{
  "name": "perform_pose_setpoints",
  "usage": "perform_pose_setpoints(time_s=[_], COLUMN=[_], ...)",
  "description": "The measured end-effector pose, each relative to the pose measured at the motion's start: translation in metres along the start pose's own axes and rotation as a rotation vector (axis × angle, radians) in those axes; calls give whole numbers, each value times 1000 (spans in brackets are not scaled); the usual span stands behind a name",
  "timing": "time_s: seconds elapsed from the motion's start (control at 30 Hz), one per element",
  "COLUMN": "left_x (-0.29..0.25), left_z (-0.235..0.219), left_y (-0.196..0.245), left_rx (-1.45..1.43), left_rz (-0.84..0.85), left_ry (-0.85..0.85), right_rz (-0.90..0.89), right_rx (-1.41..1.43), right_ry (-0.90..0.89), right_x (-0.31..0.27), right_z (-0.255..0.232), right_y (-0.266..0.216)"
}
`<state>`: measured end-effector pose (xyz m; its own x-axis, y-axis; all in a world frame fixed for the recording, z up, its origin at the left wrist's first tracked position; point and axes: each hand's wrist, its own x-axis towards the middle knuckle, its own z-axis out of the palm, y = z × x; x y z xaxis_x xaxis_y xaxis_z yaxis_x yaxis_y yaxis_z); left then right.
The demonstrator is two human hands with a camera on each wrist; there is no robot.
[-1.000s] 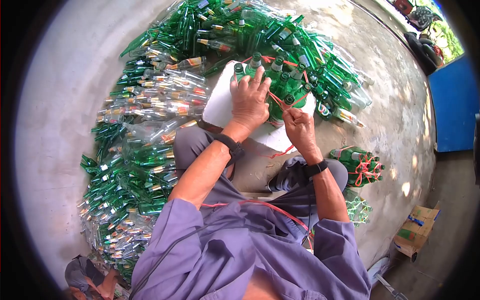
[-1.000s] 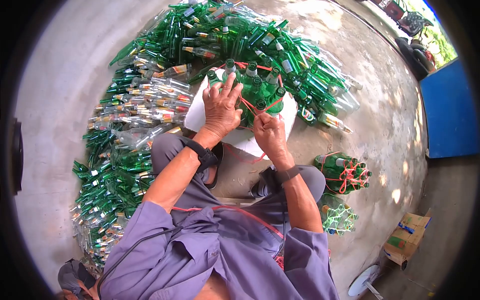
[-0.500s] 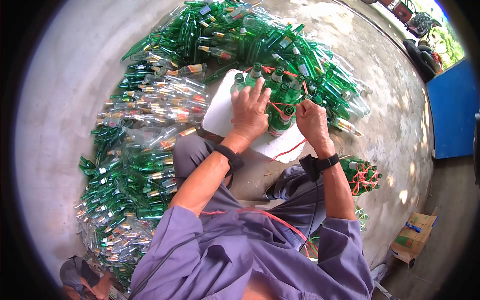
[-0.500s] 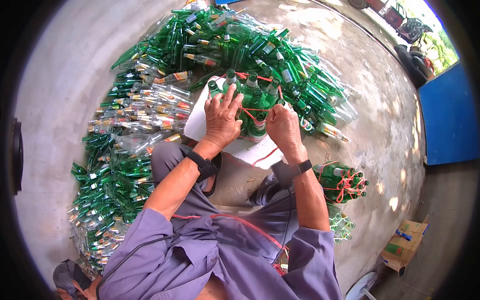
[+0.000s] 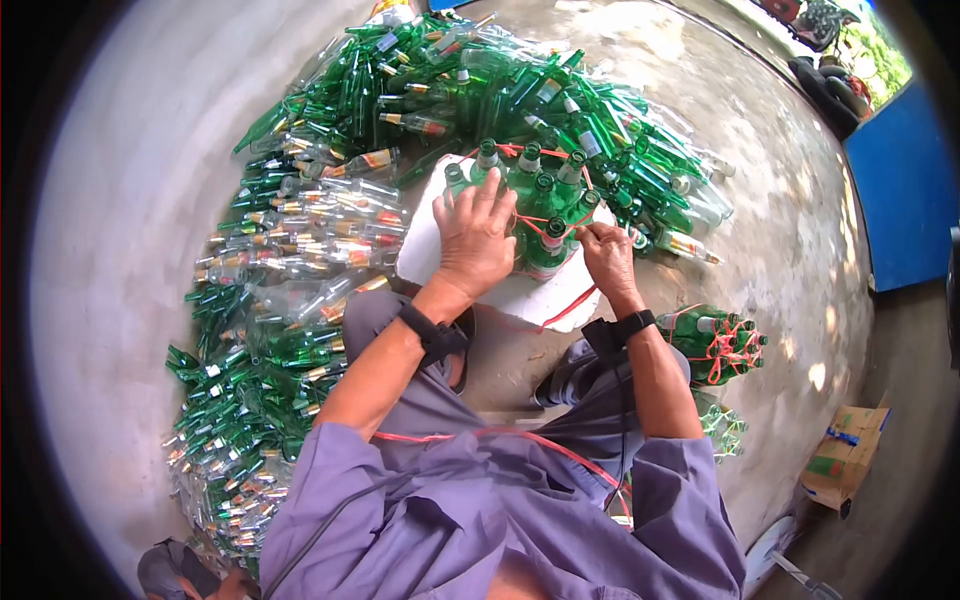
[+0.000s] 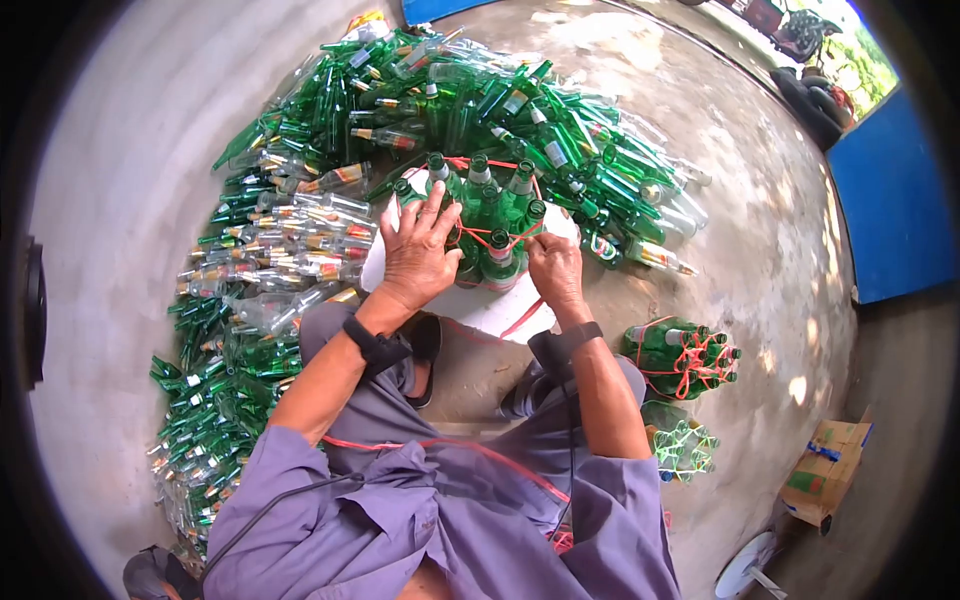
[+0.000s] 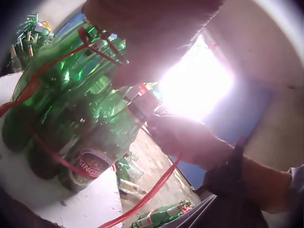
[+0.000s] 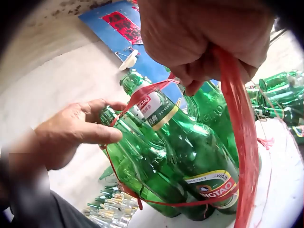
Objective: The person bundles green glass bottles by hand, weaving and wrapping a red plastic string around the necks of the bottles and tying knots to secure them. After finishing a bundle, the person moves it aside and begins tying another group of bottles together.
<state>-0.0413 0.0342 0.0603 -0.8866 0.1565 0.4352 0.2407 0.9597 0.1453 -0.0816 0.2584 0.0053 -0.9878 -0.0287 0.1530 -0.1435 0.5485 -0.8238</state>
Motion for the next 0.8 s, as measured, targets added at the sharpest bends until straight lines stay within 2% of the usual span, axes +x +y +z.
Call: perform_pose_setpoints(time_s=[0.1, 0.27, 0.33, 0.37, 0.4, 0.5, 0.57, 0.73, 0.8], left_x=[12, 49, 63, 68, 69, 75, 72, 74, 74], left_z=[-31, -30, -3, 8, 7, 6, 7, 5, 6], left_y=[9, 27, 25, 22, 24, 29, 26, 25, 23], left_rx=[36, -169, -454, -579, -580, -350, -363, -365, -422], left_rz=[167, 313, 132, 125, 130, 178, 196, 258, 268], left_ry=[20, -28, -388, -445, -452, -672, -664, -669, -618], right_rz=[78, 101, 120, 135, 145, 183, 272, 339, 362], right_rx=[103, 46, 111, 127, 133, 129, 123, 52, 25], right_ry=[-37, -39, -48, -62, -59, -67, -48, -83, -107], right_x=[2, 4, 4, 5, 6, 6, 6, 7, 8], right_z=[8, 21, 22, 21, 21, 23, 31, 31, 30], right_y=[6, 11, 6, 3, 1, 1, 7, 4, 3])
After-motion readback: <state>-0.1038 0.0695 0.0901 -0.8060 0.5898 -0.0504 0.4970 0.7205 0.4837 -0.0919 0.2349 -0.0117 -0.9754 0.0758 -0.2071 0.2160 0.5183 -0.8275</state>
